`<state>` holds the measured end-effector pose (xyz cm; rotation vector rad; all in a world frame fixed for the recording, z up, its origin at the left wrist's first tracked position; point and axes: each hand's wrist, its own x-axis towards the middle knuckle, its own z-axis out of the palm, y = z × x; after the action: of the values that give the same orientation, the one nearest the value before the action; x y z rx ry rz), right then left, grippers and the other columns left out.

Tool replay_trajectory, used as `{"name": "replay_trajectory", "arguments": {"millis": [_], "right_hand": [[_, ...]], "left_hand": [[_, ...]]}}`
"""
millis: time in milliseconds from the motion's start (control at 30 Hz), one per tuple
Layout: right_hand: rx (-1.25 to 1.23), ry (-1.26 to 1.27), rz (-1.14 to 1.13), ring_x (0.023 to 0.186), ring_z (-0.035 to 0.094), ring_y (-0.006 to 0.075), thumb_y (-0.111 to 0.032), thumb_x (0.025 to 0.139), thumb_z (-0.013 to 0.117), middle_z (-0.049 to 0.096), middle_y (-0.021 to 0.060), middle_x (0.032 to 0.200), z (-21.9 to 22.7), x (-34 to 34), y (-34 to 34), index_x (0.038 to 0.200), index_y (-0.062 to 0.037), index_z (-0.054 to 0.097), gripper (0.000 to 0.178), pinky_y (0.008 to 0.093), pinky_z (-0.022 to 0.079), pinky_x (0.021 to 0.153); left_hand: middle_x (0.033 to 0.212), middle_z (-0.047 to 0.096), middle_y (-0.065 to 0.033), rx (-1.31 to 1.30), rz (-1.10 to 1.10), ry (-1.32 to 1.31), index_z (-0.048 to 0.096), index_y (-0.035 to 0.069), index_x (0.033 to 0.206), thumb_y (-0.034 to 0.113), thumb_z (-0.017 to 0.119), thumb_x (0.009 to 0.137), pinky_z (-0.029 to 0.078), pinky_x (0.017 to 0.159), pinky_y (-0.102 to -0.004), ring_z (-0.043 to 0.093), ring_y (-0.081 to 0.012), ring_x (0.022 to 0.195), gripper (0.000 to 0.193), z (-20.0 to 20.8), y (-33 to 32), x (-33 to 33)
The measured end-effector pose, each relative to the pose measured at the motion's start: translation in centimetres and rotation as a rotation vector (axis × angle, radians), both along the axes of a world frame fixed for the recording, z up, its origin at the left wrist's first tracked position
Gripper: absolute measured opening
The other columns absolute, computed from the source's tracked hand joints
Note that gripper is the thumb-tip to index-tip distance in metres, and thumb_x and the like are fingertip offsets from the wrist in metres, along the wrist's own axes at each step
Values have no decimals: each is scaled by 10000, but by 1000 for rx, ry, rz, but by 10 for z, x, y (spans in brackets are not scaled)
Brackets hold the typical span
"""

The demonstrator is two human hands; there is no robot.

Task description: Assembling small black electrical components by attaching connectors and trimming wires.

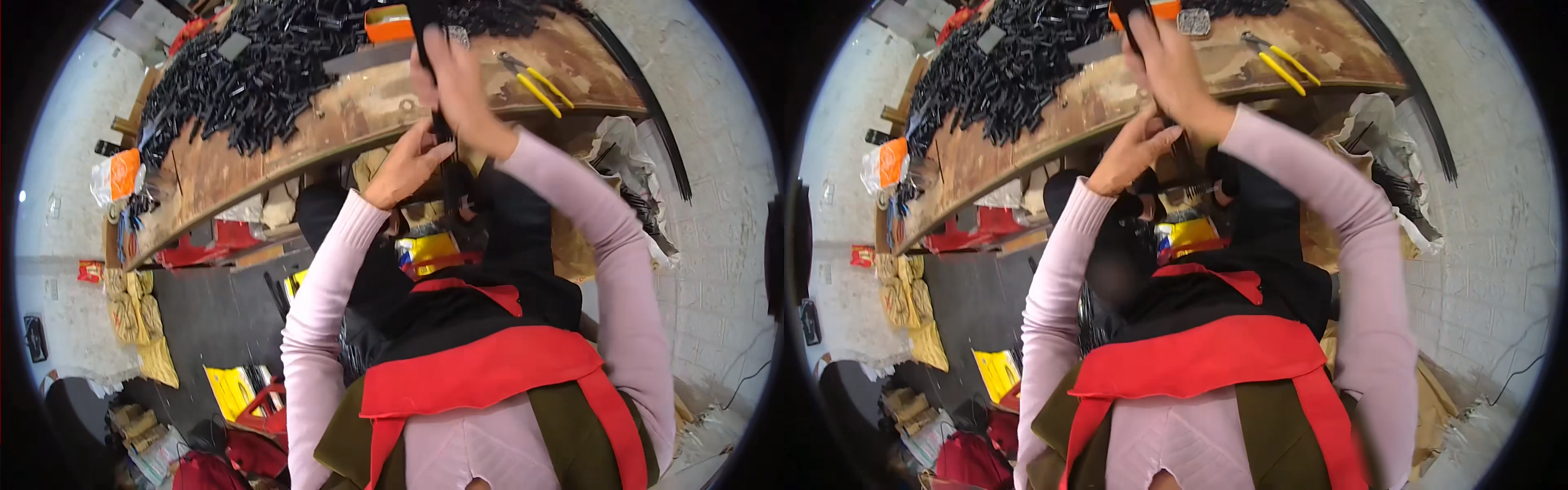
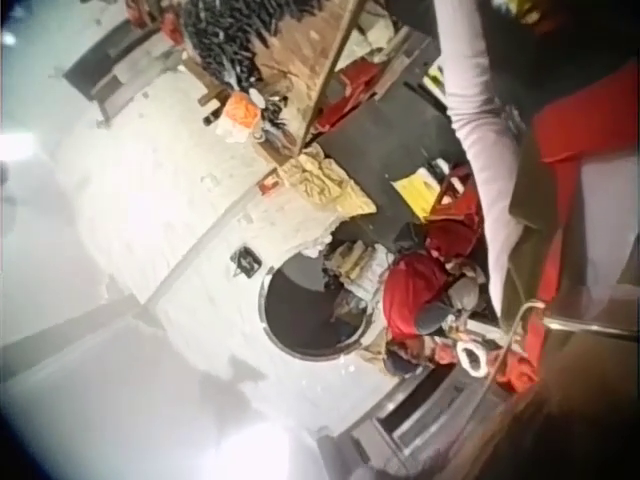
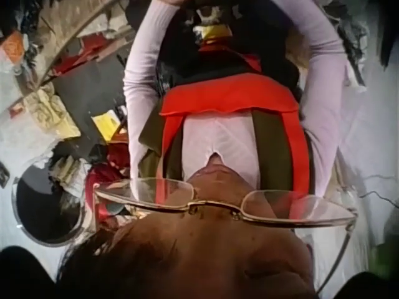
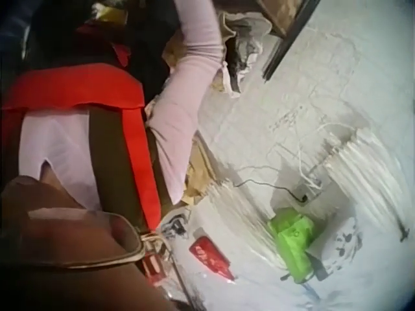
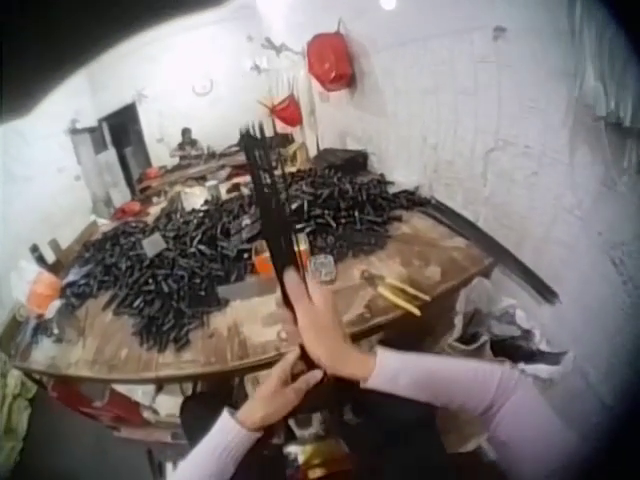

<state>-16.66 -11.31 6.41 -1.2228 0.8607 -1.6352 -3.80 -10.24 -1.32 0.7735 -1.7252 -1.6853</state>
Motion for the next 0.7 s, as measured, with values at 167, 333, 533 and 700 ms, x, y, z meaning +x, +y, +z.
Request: {"name": "replay_trajectory", "arguments": {"millis": [167, 333, 533, 700], "right_hand": [[289, -15, 21, 493, 398, 43, -421, 1040, 418, 451, -38, 626, -124, 20, 50, 848, -79, 517, 404, 204, 306, 438], [488, -70, 176, 530, 471, 93, -384, 1046, 416, 499, 1, 667, -174, 48, 96, 933, -63, 519, 356, 231, 398, 511], [495, -188, 369, 774, 635, 142, -346, 1004, 527, 640, 93, 914, -142, 22, 70, 1144, -1, 513, 372, 281, 515, 757], [611, -263, 243, 803, 639, 150, -200, 958, 610, 634, 55, 915, -145, 8, 31, 1104, -23, 575, 232, 275, 520, 758]], "left_hand": [[1009, 605, -15, 108, -138, -224, 519, 13, 1236, 123, 535, 999, 479, 743, -248, 530, -87, 836, 262, -102, 46, 29], [953, 632, -97, -137, 100, -144, 495, -66, 1257, 103, 584, 952, 503, 761, -303, 589, -150, 870, 360, -174, 121, 55], [993, 662, -236, 10, -47, -564, 510, -21, 1288, 186, 631, 910, 526, 779, -394, 660, -375, 931, 448, -84, 101, 74], [989, 696, -158, -176, 34, -678, 631, 47, 1200, 162, 614, 939, 520, 784, -331, 681, -237, 893, 286, 6, 44, 91]]}}
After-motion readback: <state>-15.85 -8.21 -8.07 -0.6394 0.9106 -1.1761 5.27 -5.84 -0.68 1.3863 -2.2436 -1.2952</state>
